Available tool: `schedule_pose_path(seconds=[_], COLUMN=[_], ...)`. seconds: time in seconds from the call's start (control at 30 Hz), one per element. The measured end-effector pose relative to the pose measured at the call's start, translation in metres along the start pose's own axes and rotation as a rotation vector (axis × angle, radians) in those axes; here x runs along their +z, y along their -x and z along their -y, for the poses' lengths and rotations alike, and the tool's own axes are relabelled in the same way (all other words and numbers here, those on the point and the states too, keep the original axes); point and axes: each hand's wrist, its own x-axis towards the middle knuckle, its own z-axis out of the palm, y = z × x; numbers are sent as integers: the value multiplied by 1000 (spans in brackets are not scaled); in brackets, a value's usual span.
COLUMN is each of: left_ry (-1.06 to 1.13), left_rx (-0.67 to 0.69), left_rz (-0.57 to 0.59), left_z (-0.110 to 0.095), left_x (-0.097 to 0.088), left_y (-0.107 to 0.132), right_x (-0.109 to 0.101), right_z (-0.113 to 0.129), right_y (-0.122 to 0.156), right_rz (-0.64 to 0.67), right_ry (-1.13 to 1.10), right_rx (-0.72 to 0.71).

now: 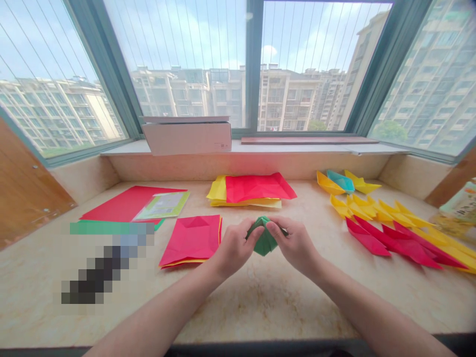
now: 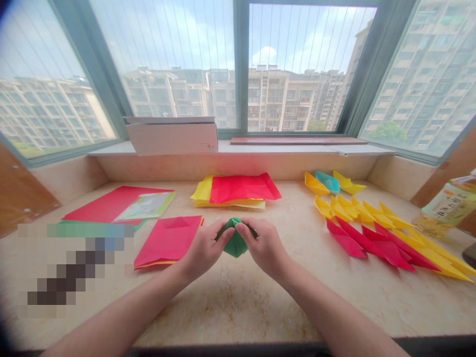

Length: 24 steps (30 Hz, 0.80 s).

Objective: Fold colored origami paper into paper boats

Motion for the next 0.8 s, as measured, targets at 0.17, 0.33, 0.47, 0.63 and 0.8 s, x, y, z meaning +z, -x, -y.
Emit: schedule_pose_path(seconds=[0.17, 0.33, 0.47, 0.63, 0.8], left_ry=[-43, -62, -54, 18, 308], left_rx=[63, 111, 131, 138, 33], left_rz=[14, 2, -14, 7, -24], left_z=[-5, -8, -9, -9, -5], left_x=[1, 3, 2, 0, 1], left_y=[2, 4, 6, 6, -2], right_x=[-1, -4, -5, -4, -15], right_z=[4, 12, 17, 16, 5], right_y=[2, 2, 5, 8, 3], right_rz=[-52, -84, -90, -159, -304], right_ry=[101, 181, 150, 236, 224], right_rx=[-64, -124, -143, -281, -566])
